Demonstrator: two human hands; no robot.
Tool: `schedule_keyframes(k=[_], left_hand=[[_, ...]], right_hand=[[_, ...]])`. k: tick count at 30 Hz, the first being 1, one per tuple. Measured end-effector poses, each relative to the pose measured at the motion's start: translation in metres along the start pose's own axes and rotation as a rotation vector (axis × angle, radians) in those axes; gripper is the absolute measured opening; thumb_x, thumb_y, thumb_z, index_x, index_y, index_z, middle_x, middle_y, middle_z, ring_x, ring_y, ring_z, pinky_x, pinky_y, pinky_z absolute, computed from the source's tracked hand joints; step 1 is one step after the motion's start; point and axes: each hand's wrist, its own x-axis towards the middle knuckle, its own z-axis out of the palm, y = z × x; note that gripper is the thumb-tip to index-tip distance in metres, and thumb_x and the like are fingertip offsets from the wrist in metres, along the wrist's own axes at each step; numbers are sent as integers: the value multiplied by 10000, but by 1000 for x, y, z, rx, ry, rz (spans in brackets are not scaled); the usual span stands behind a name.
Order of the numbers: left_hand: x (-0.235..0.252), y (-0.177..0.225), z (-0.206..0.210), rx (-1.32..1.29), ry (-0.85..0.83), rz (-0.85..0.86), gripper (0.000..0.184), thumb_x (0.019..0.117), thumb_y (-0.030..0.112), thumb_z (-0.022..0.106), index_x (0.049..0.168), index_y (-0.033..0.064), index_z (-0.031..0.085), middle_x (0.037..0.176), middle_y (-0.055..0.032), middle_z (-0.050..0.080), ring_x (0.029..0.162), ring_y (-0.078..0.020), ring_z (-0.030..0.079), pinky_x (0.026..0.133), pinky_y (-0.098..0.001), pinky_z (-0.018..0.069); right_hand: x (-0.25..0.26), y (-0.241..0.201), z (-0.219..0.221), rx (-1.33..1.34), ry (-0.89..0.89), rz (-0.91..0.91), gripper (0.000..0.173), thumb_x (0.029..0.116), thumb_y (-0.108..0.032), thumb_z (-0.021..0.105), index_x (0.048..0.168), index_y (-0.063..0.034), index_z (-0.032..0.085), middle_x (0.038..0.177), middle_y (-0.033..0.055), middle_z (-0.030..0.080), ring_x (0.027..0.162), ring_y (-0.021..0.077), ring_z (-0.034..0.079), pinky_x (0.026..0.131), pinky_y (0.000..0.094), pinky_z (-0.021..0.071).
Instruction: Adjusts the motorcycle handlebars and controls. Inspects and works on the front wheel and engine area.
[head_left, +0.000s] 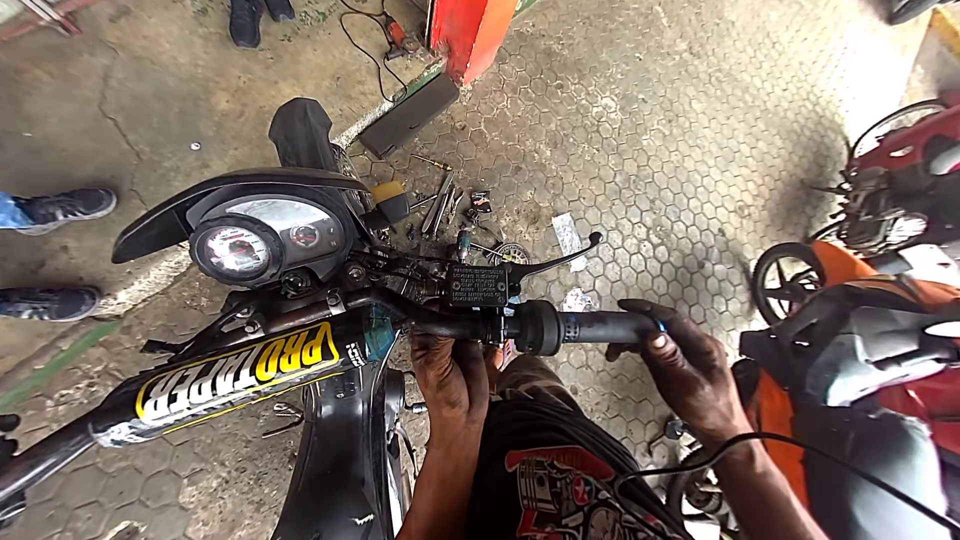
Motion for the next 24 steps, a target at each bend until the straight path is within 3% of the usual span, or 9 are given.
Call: schedule_keyframes(k=[6, 24], left_hand=[[1, -4, 1, 60, -17, 100, 99, 933, -46, 632, 1016, 6, 639, 915, -149, 728, 861, -222, 745, 798, -404, 640], [8, -2, -4, 121, -60, 100, 92, 889, -22, 707, 969, 13, 679, 892, -142, 737, 825, -204, 746, 767, -381, 642]], right_hand=[[1, 1, -1, 20, -11, -11, 502, 1047, -448, 563, 1369, -67, 621, 1062, 74, 749, 800, 181, 740, 735, 317, 651], [1, 4, -2, 54, -22, -12, 510, 1048, -442, 566, 1369, -49, 615, 1082, 84, 744, 803, 187, 739, 729, 325, 653]])
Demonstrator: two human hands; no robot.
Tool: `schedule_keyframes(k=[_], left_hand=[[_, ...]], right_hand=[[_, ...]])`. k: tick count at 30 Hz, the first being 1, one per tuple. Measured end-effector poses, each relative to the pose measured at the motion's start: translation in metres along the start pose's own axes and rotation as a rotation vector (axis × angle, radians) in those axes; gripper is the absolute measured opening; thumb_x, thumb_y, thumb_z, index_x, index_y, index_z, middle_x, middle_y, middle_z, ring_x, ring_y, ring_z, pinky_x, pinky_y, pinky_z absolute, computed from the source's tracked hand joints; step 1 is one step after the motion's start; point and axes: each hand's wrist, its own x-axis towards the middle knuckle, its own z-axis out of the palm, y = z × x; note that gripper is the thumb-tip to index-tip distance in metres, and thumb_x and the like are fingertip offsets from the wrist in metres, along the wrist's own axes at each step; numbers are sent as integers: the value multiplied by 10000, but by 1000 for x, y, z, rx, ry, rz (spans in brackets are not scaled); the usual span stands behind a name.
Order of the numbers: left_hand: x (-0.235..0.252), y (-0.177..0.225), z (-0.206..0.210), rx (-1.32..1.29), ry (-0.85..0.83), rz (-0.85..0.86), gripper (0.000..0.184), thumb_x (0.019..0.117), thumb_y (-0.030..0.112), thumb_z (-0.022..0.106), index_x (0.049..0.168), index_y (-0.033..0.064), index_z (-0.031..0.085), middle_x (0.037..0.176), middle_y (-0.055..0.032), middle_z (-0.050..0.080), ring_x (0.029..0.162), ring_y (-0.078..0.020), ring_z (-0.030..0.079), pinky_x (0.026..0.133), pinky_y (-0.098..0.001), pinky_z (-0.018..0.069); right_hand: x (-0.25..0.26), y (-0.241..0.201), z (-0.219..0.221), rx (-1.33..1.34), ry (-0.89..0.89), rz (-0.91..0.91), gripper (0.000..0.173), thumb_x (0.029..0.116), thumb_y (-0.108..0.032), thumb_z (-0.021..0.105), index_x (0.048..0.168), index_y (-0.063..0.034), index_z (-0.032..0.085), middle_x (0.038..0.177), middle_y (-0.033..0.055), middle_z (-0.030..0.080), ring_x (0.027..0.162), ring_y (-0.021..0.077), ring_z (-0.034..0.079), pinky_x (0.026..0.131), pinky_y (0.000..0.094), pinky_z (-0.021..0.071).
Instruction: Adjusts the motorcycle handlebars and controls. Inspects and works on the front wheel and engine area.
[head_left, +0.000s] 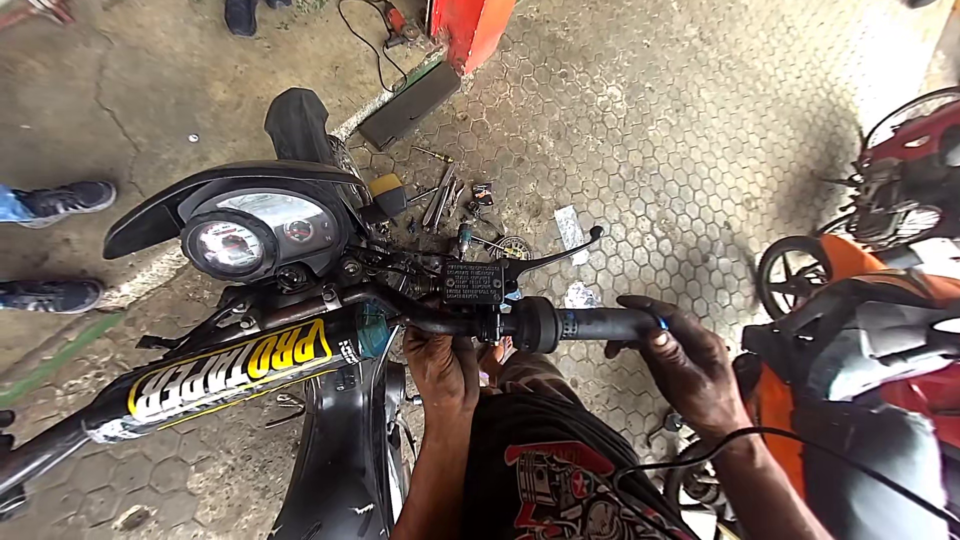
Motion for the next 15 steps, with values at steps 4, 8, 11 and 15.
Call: schedule_keyframes(k=[4, 8, 11, 15], left_hand=[[0, 3, 1, 63, 11, 14, 92, 898, -61, 665, 945, 16, 686, 875, -129, 737, 812, -190, 742, 763, -372, 640], [0, 5, 2, 112, 15, 53, 106, 887, -90, 646, 907, 7, 683, 850, -124, 735, 796, -177, 737, 762, -355, 637], [0, 6, 3, 120, -3, 65, 91, 863, -79, 694, 891, 8, 696, 839, -120, 739, 781, -167, 739, 744, -341, 639], [-1, 6, 5, 109, -13, 65, 109, 844, -94, 704, 894, 3, 704, 838, -119, 742, 782, -166, 741, 747, -340, 639]], right_hand=[[0, -2, 1, -29, 3, 9, 525, 1046, -465, 558, 1365, -52, 615, 1057, 69, 749, 795, 174, 739, 721, 316, 651], [0, -3, 1, -55, 8, 29, 544, 1036, -494, 563, 1357, -58, 621, 1049, 70, 750, 791, 183, 739, 716, 330, 654], [0, -4, 0, -67, 0, 29, 546, 1033, -490, 570, 1361, -56, 621, 1052, 72, 750, 793, 181, 740, 716, 329, 653], [1, -4, -1, -74, -14, 28, 550, 1034, -484, 572, 1366, -49, 616, 1054, 72, 752, 788, 180, 740, 711, 328, 653]])
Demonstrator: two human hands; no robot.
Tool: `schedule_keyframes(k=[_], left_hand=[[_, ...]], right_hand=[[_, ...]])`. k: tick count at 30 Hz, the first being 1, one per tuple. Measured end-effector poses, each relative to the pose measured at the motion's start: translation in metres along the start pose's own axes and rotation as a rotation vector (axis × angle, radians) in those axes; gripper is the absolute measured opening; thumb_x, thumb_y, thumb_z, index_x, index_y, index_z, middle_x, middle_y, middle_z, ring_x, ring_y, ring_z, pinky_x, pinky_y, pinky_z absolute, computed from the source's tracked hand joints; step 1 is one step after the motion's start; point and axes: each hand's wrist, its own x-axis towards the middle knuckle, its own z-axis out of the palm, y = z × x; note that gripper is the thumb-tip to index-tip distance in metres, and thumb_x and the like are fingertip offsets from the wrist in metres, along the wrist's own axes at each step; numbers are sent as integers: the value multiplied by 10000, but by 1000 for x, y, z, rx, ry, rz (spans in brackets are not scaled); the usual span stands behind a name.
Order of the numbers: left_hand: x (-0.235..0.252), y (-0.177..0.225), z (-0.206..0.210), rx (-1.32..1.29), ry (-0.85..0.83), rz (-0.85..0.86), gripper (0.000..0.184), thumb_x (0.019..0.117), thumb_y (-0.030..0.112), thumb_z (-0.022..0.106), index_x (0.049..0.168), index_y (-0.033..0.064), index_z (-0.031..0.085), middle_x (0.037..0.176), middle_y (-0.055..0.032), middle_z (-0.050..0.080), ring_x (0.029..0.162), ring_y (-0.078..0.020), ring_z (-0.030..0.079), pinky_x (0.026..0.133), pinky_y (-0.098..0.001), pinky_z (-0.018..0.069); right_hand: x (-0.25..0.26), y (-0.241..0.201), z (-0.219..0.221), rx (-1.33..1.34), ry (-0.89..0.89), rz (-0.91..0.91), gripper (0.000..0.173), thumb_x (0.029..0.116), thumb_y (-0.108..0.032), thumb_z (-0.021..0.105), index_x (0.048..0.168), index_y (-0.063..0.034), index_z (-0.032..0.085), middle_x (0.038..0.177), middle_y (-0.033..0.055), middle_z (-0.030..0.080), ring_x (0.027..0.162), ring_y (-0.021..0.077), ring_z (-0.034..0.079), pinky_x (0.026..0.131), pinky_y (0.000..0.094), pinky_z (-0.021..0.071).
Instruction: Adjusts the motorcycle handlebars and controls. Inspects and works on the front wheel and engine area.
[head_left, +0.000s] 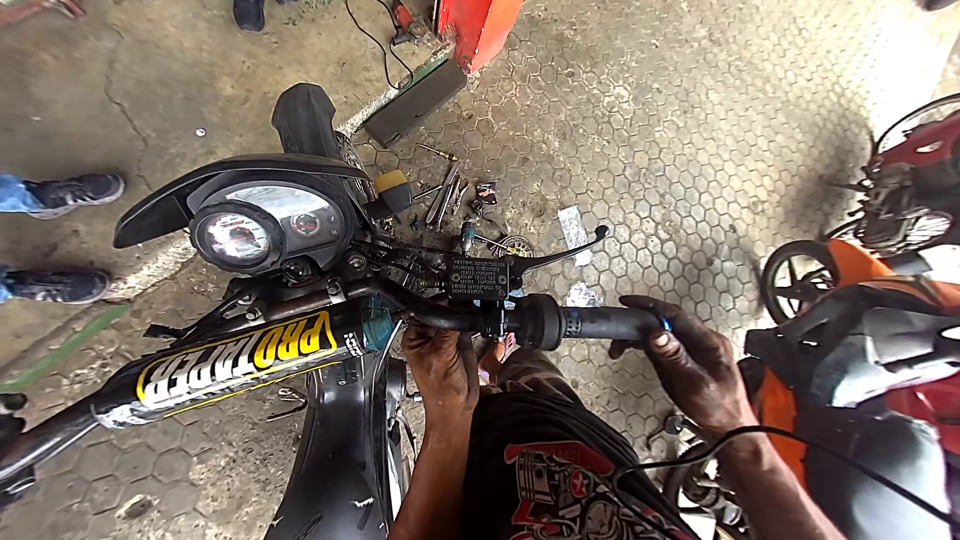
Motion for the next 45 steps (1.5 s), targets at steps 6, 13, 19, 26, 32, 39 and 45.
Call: schedule_keyframes(k=[6, 13, 19, 26, 32, 39, 45], left_hand=[[-5, 0, 2, -5, -2, -16, 143, 835, -101, 709, 930, 3, 686, 857, -122, 740, 793, -175, 742, 757, -361, 642], [-10, 0, -10, -7, -97, -155, 253, 883, 24, 764, 1109, -22, 658, 1004, -154, 730, 902, -217, 735, 849, -403, 629], [-16, 9, -57, 364, -106, -157, 178, 983, 60, 616, 1107, -64, 647, 934, -167, 702, 758, -202, 691, 702, -341, 614], [-45, 25, -122, 672, -41, -113, 188, 994, 64, 609, 1111, -75, 659, 931, -173, 720, 719, -223, 699, 657, -337, 616], [-65, 28, -143, 688, 108, -54, 164, 1005, 36, 594, 1111, -73, 655, 878, -151, 720, 693, -194, 700, 635, -327, 617], [-86, 25, -162, 671, 152, -5, 171, 998, 65, 612, 1102, -63, 656, 877, -152, 712, 714, -207, 702, 653, -340, 621], [-102, 18, -177, 736, 181, -12, 167, 997, 73, 616, 1090, -55, 670, 881, -152, 727, 730, -214, 712, 668, -353, 623]], right_hand=[[0, -1, 0, -19, -5, -8, 565, 1030, -497, 571, 1373, -50, 618, 1033, 64, 758, 772, 173, 741, 705, 324, 655], [8, -39, -10, -670, 51, -196, 644, 947, -567, 660, 1391, -102, 639, 1319, 123, 659, 1164, 169, 638, 982, 338, 541], [48, -64, 31, -1049, -287, -301, 1043, 774, -715, 740, 1575, -133, 412, 1602, 194, 414, 1493, 396, 371, 1217, 594, 306], [80, -48, 47, -1209, -354, -330, 966, 775, -403, 849, 1582, -152, 381, 1460, 228, 534, 1402, 422, 468, 1226, 602, 261], [76, -46, 50, -1259, -278, -441, 791, 740, -281, 839, 1457, -127, 544, 1149, 192, 667, 1111, 399, 632, 1063, 550, 449], [77, -47, 49, -1236, -300, -369, 944, 791, -376, 836, 1584, -159, 372, 1526, 207, 492, 1444, 405, 434, 1208, 634, 264], [74, -50, 52, -1279, -252, -424, 786, 748, -284, 854, 1450, -129, 537, 1178, 200, 659, 1110, 405, 630, 1063, 569, 428]])
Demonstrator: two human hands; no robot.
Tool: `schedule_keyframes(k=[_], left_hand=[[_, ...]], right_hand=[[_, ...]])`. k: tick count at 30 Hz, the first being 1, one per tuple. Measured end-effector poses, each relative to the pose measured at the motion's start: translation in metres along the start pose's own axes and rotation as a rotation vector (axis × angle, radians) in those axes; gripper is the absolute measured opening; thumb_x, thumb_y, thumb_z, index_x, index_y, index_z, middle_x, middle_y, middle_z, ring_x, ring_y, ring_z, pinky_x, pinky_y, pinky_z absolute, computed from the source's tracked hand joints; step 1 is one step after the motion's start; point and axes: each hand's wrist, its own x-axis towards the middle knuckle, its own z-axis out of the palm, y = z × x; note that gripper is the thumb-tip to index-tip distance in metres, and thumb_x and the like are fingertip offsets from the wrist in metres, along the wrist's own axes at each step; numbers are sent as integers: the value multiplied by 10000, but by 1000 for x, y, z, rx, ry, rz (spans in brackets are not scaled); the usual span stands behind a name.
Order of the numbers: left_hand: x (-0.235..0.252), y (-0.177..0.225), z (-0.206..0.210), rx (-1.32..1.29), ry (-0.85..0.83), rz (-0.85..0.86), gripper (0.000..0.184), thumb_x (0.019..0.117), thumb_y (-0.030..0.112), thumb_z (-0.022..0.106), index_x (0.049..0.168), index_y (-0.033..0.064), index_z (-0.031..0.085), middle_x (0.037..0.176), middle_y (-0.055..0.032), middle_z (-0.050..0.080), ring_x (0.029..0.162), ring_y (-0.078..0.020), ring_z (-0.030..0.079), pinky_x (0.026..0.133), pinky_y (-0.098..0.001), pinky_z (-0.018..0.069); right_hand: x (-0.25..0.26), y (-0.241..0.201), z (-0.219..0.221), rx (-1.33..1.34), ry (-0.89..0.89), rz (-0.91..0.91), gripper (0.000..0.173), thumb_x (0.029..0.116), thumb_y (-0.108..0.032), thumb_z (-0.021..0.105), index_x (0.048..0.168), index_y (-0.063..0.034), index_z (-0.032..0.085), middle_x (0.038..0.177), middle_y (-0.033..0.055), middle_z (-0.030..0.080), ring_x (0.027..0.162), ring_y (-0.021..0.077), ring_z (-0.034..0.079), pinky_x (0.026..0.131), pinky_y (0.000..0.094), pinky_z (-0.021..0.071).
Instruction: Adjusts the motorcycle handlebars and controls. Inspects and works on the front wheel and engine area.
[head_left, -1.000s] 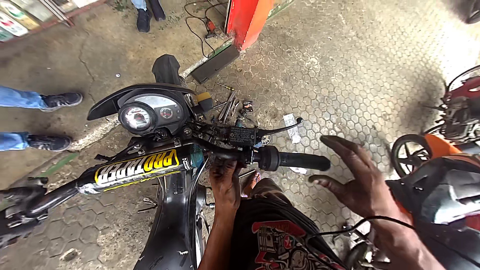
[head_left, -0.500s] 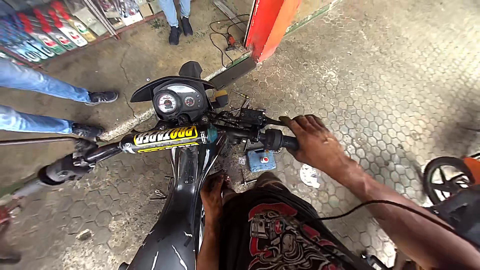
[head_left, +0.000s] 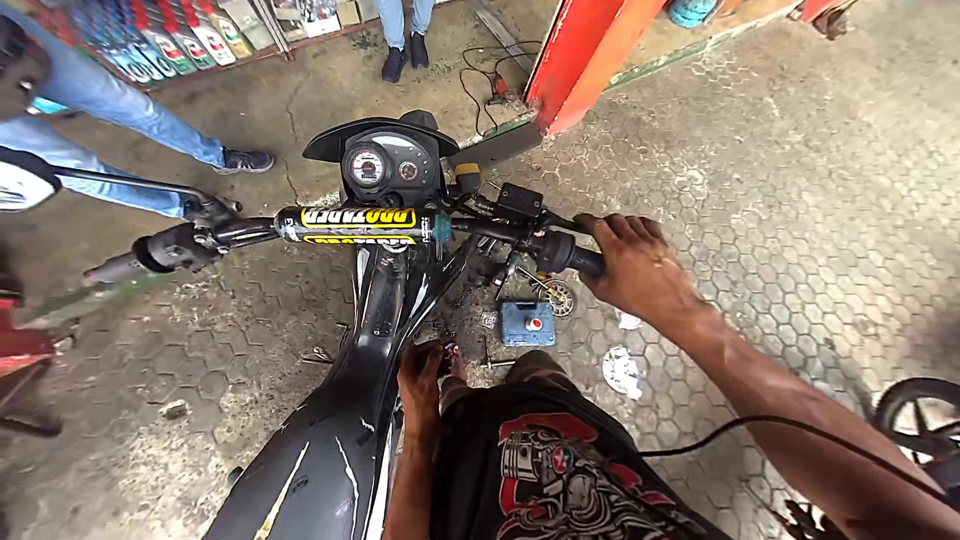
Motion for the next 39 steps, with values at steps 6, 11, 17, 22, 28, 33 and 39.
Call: schedule_keyframes(k=[6, 11, 17, 22, 28, 33, 39], left_hand=[[-22, -13, -4, 74, 9, -14, 159, 1000, 84, 626, 1082, -44, 675, 882, -133, 725, 726, -202, 716, 660, -348, 629], [-55, -23, 5, 146, 7, -22, 177, 1008, 99, 613, 1111, -37, 659, 901, -103, 736, 754, -182, 730, 685, -351, 637], [-109, -55, 23, 149, 97, -16, 202, 1002, 137, 621, 1120, -20, 668, 911, -88, 728, 759, -167, 716, 705, -341, 623], [-178, -89, 32, 118, 199, 2, 230, 997, 159, 634, 1121, -32, 670, 908, -112, 732, 774, -195, 725, 721, -381, 635], [-248, -131, 28, 118, 317, -39, 202, 1003, 98, 611, 1131, -52, 658, 916, -141, 737, 760, -219, 729, 686, -374, 629], [-275, -144, 43, 161, 322, -51, 182, 1002, 93, 614, 1110, -44, 666, 896, -135, 737, 742, -210, 728, 673, -360, 627], [-245, -114, 77, 174, 139, 14, 223, 1026, 133, 589, 1136, -45, 665, 954, -152, 751, 830, -242, 747, 735, -389, 636]], right_hand=[[2, 4, 3, 38, -52, -11, 964, 753, -378, 874, 1553, -143, 391, 1413, 210, 565, 1323, 419, 534, 1164, 614, 333], [-5, 11, 4, 96, 19, -80, 808, 782, -305, 855, 1468, -96, 481, 1251, 298, 602, 1166, 528, 574, 997, 700, 434], [-2, 9, -3, 148, -35, -76, 863, 823, -343, 850, 1519, -94, 406, 1350, 339, 550, 1242, 590, 516, 993, 784, 378], [-12, 6, -10, 202, -2, -97, 794, 831, -314, 836, 1452, -6, 449, 1338, 394, 516, 1254, 624, 480, 978, 789, 381], [-6, 4, -13, 189, -65, -75, 853, 832, -290, 806, 1521, -7, 389, 1349, 385, 537, 1278, 588, 497, 1048, 758, 355], [-12, 6, -9, 185, -45, -118, 884, 795, -305, 836, 1525, -70, 397, 1350, 339, 553, 1280, 547, 506, 1068, 732, 335], [-63, 58, -21, 595, 295, -253, 786, 893, -478, 762, 1535, -151, 447, 1570, 173, 444, 1478, 355, 389, 1201, 586, 321]])
